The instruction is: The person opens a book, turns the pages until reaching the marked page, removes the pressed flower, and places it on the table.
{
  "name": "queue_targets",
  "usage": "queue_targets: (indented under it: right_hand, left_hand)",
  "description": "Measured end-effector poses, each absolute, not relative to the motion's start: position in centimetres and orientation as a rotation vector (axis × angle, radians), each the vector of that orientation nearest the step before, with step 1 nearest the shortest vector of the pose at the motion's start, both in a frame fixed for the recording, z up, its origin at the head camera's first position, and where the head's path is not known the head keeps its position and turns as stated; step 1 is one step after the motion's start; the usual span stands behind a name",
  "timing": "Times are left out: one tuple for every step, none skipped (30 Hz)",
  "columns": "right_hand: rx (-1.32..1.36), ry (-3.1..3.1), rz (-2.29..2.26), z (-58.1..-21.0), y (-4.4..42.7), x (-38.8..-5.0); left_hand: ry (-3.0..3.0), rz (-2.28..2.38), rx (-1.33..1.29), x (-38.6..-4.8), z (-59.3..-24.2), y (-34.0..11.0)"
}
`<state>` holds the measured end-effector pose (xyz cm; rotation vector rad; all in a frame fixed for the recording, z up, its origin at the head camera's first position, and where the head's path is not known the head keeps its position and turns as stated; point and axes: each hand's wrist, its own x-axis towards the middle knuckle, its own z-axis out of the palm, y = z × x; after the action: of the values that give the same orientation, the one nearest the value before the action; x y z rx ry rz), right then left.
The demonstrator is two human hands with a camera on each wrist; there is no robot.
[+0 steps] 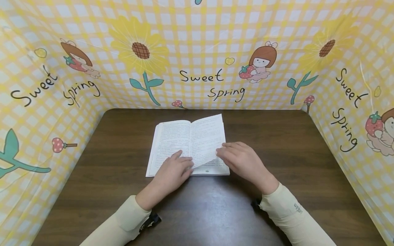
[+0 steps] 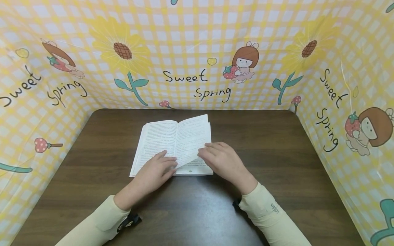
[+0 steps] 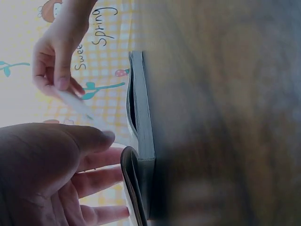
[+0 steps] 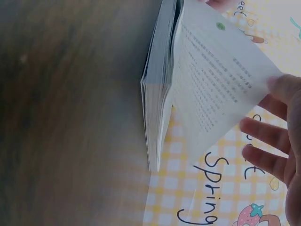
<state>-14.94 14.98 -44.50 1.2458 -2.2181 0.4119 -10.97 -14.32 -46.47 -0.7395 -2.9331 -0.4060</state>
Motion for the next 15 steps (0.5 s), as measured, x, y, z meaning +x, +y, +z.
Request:
queue_targets:
  right_hand:
    - [1.226,-2.212,0.44,-44.48,14.91,-14.92]
    - [1.202,-2.212,0.469,-44.46,14.83,-14.92]
    - [1.178,-2.215,0.499,-44.47,14.77,-14.92]
    - [1.151,-2.229,0.523,-44.41,14.73,-14.88]
    - [1.127,-2.25,0.542,-44.41,14.71,-14.9]
    - [1.106,-2.283,0.549,-44.39,14.7,-14.89]
    - [1.089,-2.327,0.551,-44.39,14.72,-14.87]
    - [1.077,-2.375,0.546,-44.39,14.72,-14.88]
    - [1.07,-2.426,0.533,-44.42,14.73,-14.89]
    - [1.067,-2.48,0.517,-44.49,14.75,-14.92]
    - [1.068,-2.533,0.5,-44.6,14.77,-14.97]
    - [1.072,-2.585,0.483,-44.68,14.79,-15.0]
    - [1.079,-2.631,0.467,-44.79,14.82,-15.02]
    - [1.09,-2.672,0.453,-44.9,14.84,-15.05]
    - [1.104,-2.712,0.441,-45.01,14.89,-15.06]
  left_hand:
    - [-2.928,-0.415,-0.725,-10.95,-46.41,-14.31]
    - [-2.929,-0.432,-0.702,-10.93,-46.3,-14.28]
    - [-2.935,-0.448,-0.668,-10.88,-46.2,-14.26]
    - [-2.94,-0.469,-0.627,-10.85,-46.08,-14.22]
    - [-2.946,-0.495,-0.583,-10.81,-45.96,-14.21]
    - [-2.948,-0.523,-0.542,-10.79,-45.83,-14.21]
    - [-2.936,-0.542,-0.506,-10.8,-45.82,-14.24]
    - [-2.925,-0.544,-0.474,-10.81,-45.8,-14.27]
    - [-2.906,-0.532,-0.458,-10.82,-45.85,-14.35]
    - [-2.879,-0.511,-0.452,-10.85,-45.89,-14.44]
    - [-2.848,-0.483,-0.458,-10.87,-45.94,-14.53]
    - [-2.817,-0.448,-0.466,-10.9,-46.01,-14.61]
    - [-2.79,-0.411,-0.473,-10.92,-46.05,-14.68]
    - [-2.774,-0.374,-0.482,-10.9,-46.02,-14.73]
    - [-2.761,-0.341,-0.497,-10.91,-45.99,-14.78]
